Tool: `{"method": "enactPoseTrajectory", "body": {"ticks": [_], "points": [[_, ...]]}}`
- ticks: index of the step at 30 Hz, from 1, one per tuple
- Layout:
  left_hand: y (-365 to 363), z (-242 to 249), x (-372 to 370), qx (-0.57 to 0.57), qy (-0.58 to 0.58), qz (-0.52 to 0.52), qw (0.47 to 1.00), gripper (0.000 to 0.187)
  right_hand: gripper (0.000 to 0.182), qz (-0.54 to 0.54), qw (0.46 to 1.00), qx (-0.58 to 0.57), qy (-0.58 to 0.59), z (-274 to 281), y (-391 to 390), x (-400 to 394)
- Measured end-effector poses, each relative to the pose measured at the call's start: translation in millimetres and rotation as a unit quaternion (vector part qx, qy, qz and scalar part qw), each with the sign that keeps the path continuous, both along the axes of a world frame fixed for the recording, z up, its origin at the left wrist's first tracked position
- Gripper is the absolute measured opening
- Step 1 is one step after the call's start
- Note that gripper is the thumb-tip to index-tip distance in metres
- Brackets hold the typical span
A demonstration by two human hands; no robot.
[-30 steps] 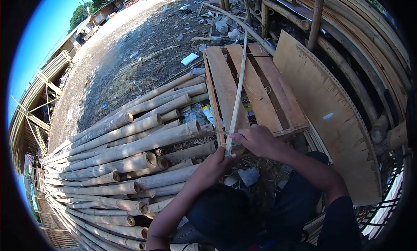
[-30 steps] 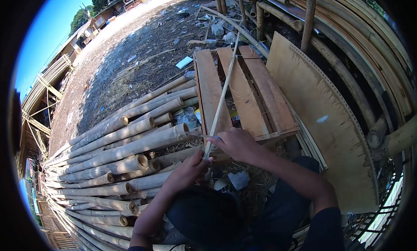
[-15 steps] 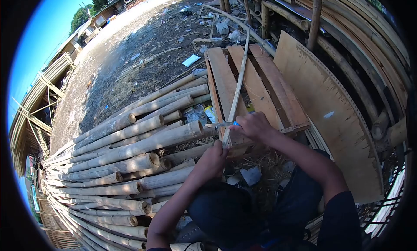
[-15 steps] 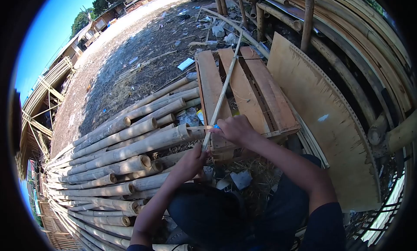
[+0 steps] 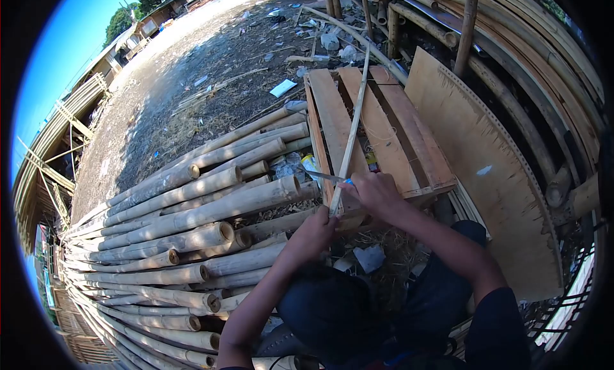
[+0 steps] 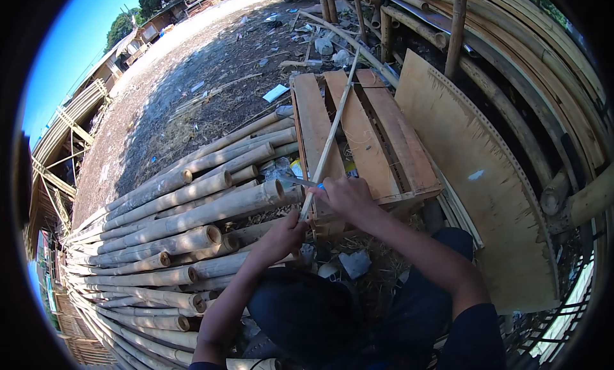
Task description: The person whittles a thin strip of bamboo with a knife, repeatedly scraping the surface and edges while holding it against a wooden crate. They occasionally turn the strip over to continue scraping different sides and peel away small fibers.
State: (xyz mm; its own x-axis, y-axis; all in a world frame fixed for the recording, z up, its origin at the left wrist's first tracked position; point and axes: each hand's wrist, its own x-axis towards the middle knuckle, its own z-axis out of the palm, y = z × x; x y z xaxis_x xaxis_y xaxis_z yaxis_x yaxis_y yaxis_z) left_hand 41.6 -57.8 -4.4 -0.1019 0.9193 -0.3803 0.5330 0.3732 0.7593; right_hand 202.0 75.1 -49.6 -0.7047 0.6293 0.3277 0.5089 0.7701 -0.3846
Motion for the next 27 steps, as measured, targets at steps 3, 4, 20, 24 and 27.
{"method": "enactPoseTrajectory", "body": {"ticks": [3, 4, 20, 24, 27], "points": [[2, -2, 0, 0.089, 0.068, -0.039, 0.993, 0.034, 0.052, 0.006, 0.997, 0.075, -0.005, -10, 26, -11], [6, -13, -5, 0.077, 0.058, -0.014, 0.995, 0.034, 0.051, 0.004, 0.995, 0.103, -0.013, -12, 30, -14], [-10, -9, 4, 0.001, -0.044, -0.019, 0.999, 0.036, 0.055, -0.004, 0.990, 0.112, -0.082, -11, 20, 12], [-2, -2, 5, -0.002, -0.130, 0.031, 0.991, 0.027, 0.056, -0.056, 0.992, 0.105, -0.035, 14, 60, 8], [-9, 10, 5, -0.030, -0.197, 0.035, 0.979, 0.027, 0.059, -0.022, 0.996, 0.069, -0.057, 13, 38, 10]]}}
